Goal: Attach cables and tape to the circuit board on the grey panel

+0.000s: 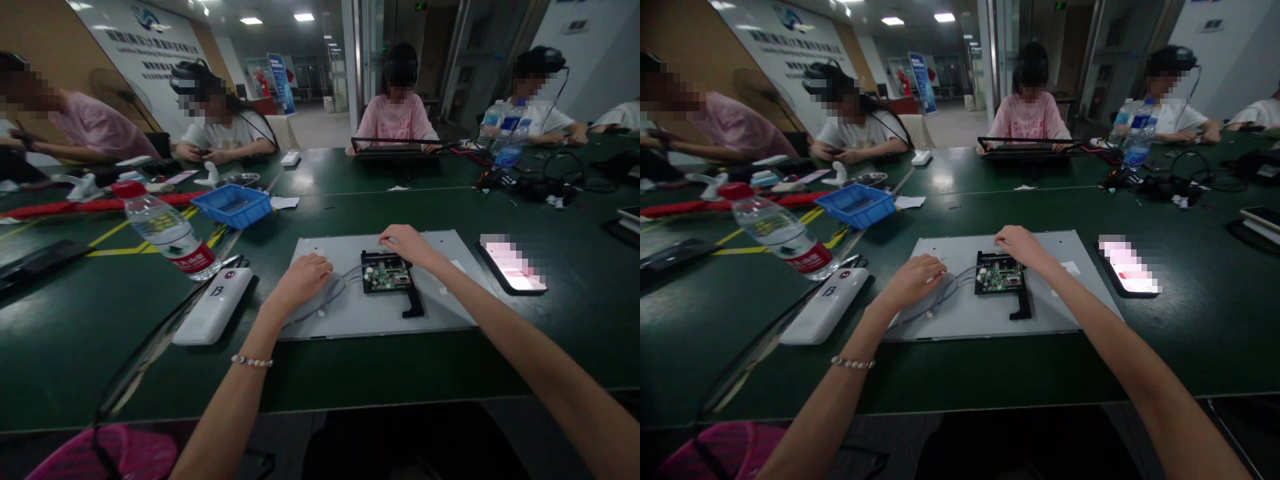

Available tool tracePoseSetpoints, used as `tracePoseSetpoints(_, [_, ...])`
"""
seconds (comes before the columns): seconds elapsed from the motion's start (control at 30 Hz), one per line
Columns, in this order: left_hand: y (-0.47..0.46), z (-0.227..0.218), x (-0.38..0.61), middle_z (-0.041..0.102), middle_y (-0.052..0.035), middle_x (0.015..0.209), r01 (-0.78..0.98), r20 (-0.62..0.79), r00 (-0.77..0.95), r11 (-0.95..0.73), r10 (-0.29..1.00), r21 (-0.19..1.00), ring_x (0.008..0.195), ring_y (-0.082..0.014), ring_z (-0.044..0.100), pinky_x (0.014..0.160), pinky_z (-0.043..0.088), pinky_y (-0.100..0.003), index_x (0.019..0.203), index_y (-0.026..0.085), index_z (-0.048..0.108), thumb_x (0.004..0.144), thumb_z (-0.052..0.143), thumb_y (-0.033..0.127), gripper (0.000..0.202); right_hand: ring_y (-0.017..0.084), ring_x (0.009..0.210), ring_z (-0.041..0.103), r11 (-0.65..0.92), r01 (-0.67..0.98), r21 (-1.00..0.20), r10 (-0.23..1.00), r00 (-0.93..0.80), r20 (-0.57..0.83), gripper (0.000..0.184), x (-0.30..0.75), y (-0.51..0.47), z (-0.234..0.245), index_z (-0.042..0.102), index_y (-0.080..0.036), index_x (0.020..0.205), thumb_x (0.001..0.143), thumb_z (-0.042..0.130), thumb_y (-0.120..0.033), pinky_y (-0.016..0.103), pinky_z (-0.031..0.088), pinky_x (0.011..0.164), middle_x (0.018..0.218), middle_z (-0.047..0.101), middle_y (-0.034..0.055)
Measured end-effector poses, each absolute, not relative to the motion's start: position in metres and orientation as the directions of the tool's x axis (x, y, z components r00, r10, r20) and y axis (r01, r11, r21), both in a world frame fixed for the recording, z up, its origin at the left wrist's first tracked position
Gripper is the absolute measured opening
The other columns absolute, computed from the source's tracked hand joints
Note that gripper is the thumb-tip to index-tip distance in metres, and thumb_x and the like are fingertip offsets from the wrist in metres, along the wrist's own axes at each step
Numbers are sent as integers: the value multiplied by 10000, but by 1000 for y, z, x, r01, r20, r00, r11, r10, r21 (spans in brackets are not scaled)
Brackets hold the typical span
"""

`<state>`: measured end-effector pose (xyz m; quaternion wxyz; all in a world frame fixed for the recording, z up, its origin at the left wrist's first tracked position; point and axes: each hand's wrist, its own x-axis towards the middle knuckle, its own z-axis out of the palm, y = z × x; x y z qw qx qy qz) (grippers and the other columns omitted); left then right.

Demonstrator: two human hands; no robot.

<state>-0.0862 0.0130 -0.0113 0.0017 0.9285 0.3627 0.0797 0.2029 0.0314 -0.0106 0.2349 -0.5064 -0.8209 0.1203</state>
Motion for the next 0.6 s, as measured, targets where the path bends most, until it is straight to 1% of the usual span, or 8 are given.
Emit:
tracePoseSetpoints(0.1, [12, -11, -84, 607, -70, 882, 679, 154, 717, -731, 680, 71, 903, -223, 534, 829, 376, -381, 916, 195, 623, 893, 386, 315, 267, 251, 1006, 568, 432, 830, -354, 890, -329, 315, 219, 231, 30, -15, 697, -196, 960, 865, 501, -219, 383, 425, 889, 1062, 643, 99])
tracePoseSetpoints(0.17, [11, -11, -82, 614, -69, 883, 686, 161, 706, -722, 690, 86, 903, -225, 537, 834, 373, -381, 938, 193, 621, 901, 387, 367, 293, 254, 1018, 566, 409, 862, -299, 899, -324, 296, 233, 250, 26, -24, 701, -194, 959, 860, 489, -203, 384, 421, 902, 1058, 646, 106])
tracePoseSetpoints(0.23, [10, -11, -81, 620, -71, 914, 704, 177, 683, -703, 709, 101, 919, -226, 539, 845, 368, -382, 982, 196, 613, 910, 376, 400, 321, 252, 1047, 555, 419, 864, -279, 900, -356, 249, 269, 265, 20, -38, 683, -200, 1016, 875, 454, -207, 399, 412, 931, 1109, 632, 101])
tracePoseSetpoints(0.3, [10, -11, -80, 619, -78, 976, 725, 204, 654, -681, 728, 105, 957, -231, 534, 863, 360, -387, 1047, 195, 595, 919, 359, 404, 340, 248, 1091, 535, 421, 854, -307, 903, -361, 233, 315, 275, 14, -51, 638, -205, 1110, 892, 411, -214, 421, 401, 961, 1178, 604, 91])
tracePoseSetpoints(0.37, [11, -11, -79, 611, -88, 1029, 742, 232, 628, -662, 743, 107, 995, -240, 522, 883, 352, -400, 1103, 190, 573, 925, 350, 400, 354, 242, 1129, 518, 400, 841, -363, 911, -322, 259, 354, 281, 8, -60, 585, -203, 1188, 902, 377, -223, 432, 394, 978, 1224, 578, 87])
tracePoseSetpoints(0.43, [11, -12, -77, 605, -88, 1045, 753, 259, 602, -645, 756, 133, 1027, -248, 511, 905, 347, -413, 1133, 189, 555, 925, 354, 397, 357, 237, 1147, 508, 385, 823, -417, 914, -276, 298, 372, 285, 4, -63, 558, -203, 1221, 907, 360, -232, 437, 392, 985, 1238, 570, 87])
tracePoseSetpoints(0.53, [12, -12, -72, 580, -79, 1094, 746, 319, 538, -617, 781, 251, 1069, -239, 497, 940, 355, -410, 1184, 199, 509, 919, 369, 385, 353, 240, 1150, 506, 378, 806, -454, 911, -237, 338, 363, 286, -1, -60, 566, -211, 1209, 900, 380, -246, 447, 386, 988, 1223, 580, 87])
tracePoseSetpoints(0.6, [11, -11, -64, 525, -85, 1192, 719, 354, 481, -592, 802, 365, 1106, -223, 484, 941, 379, -391, 1266, 205, 422, 920, 367, 377, 390, 242, 1139, 511, 373, 812, -448, 909, -225, 350, 350, 286, -2, -57, 577, -208, 1191, 893, 401, -254, 446, 385, 985, 1207, 587, 90])
